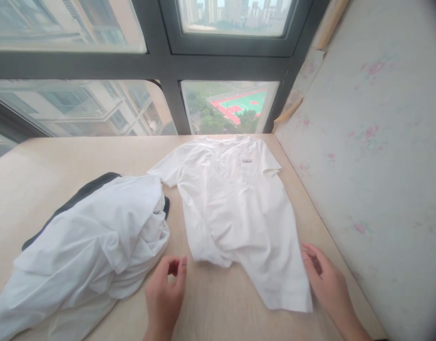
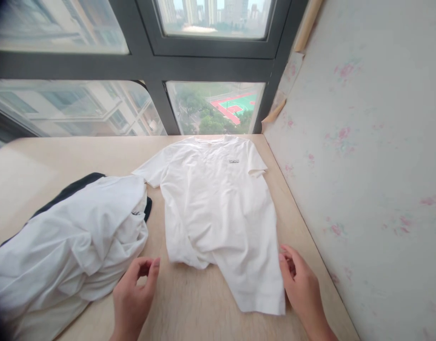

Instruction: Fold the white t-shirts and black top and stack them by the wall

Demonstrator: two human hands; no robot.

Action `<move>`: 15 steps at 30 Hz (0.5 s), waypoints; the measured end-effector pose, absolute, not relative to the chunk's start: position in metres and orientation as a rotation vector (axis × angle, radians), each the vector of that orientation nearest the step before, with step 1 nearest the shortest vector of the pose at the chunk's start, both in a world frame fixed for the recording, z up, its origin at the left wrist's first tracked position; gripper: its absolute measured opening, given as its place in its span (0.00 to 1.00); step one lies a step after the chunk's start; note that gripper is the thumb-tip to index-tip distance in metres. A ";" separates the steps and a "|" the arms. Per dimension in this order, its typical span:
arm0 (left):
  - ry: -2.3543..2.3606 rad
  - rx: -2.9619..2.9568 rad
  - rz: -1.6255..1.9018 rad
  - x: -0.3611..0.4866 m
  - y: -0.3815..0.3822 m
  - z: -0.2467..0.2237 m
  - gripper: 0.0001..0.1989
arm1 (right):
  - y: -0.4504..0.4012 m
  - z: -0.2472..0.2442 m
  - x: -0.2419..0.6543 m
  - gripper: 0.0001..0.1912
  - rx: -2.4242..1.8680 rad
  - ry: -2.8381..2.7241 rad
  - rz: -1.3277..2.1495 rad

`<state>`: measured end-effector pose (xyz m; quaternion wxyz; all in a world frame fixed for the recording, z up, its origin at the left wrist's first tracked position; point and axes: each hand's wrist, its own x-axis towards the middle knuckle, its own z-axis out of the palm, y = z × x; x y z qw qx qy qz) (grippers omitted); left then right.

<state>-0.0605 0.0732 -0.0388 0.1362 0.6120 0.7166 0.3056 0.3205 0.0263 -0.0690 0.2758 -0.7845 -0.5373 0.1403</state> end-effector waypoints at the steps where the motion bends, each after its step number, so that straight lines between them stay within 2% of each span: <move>1: 2.052 1.780 0.853 -0.055 0.071 -0.039 0.14 | 0.014 -0.072 0.315 0.20 -2.116 -1.463 0.400; 3: 1.975 1.838 0.753 -0.039 0.070 -0.039 0.13 | -0.005 -0.076 0.304 0.21 -2.098 -1.526 0.432; 8: 2.013 1.964 0.486 0.006 0.078 -0.036 0.26 | -0.027 -0.072 0.276 0.25 -2.043 -1.576 0.364; 12: 2.099 1.964 0.299 0.020 0.089 -0.030 0.24 | -0.022 -0.055 0.269 0.21 -1.933 -1.532 0.375; 15: 2.066 1.901 0.311 0.013 0.094 -0.028 0.21 | -0.013 -0.040 0.275 0.18 -1.860 -1.486 0.385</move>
